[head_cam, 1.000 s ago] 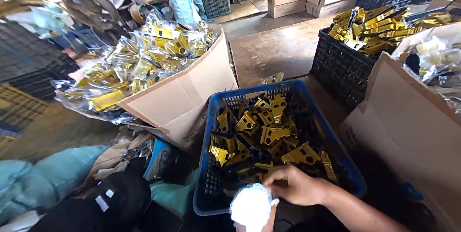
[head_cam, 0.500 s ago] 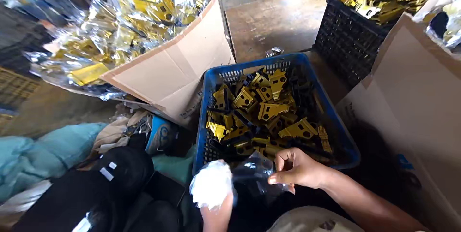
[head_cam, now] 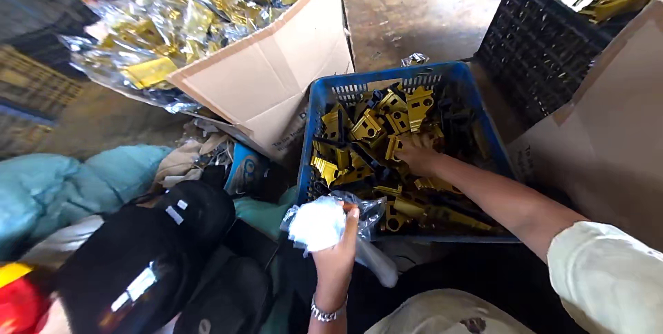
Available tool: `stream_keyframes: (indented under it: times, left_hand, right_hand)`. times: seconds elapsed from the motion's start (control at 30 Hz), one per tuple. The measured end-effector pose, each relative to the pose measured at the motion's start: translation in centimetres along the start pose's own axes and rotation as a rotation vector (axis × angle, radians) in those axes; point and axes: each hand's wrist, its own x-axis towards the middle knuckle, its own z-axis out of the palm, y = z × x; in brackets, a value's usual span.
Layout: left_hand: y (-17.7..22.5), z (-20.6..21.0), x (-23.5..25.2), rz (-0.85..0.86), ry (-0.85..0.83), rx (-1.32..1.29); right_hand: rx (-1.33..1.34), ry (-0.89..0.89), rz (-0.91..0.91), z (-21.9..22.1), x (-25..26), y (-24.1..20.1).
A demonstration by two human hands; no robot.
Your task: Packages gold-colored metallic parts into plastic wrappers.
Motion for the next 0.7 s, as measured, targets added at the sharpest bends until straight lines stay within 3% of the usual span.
stream_keyframes:
  times: [0.1,0.2,0.3,0.37,0.4,0.5,0.53,0.57,0.63,0.67,0.7]
  left_hand:
    - [0.1,1.3,1.1,0.011,0.056,-0.029]
    - [0.6,2.3,1.4,-0.062,0.074,-0.017]
    - [0.6,2.7,1.3,-0.083,0.051,0.001]
    - [0.2,3.5,1.1,-0.098,0.026,-0.003]
    - [0.0,4.0,1.0,-0.113,0.012,-0.001]
    - [0.0,5.9,0.5,-0.169,-0.037,-0.101]
    - [0.6,6.4,0.4,-0.222,-0.044,-0.165]
    - [1.4,6.7,0.5,-0.271,-0.033,-0.229]
    - [2.4,6.8,1.0,-0.286,-0.002,-0.291]
    - [2.6,6.5,0.9,-0.26,-0.019,-0.257]
    - [2.7,6.1,0.6,-0.215,-0.052,-0.199]
  right_hand:
    - [-0.058,-0.074,-0.042,-0.4,-0.2,0.0]
    - [0.104,0.075,-0.02,-0.8,-2.5,2.0]
    - [0.732,0.393,0.004,-0.7,-8.1,2.9]
    - [1.151,0.496,-0.051,-0.2,-12.8,1.5]
    - [1.294,0.469,-0.152,0.1,-14.8,0.3]
    - [1.617,0.116,-0.485,0.8,-16.8,-2.5]
    - [1.607,0.144,-0.474,0.8,-16.6,-3.5]
    - [1.507,0.294,-0.435,0.9,-16.1,-4.2]
    - [1.0,0.689,-0.354,1.6,-14.4,-5.3]
    - [0.733,0.777,-0.327,2.1,-13.7,-5.8]
    - [0.55,0.744,-0.316,2.3,-13.6,-6.4]
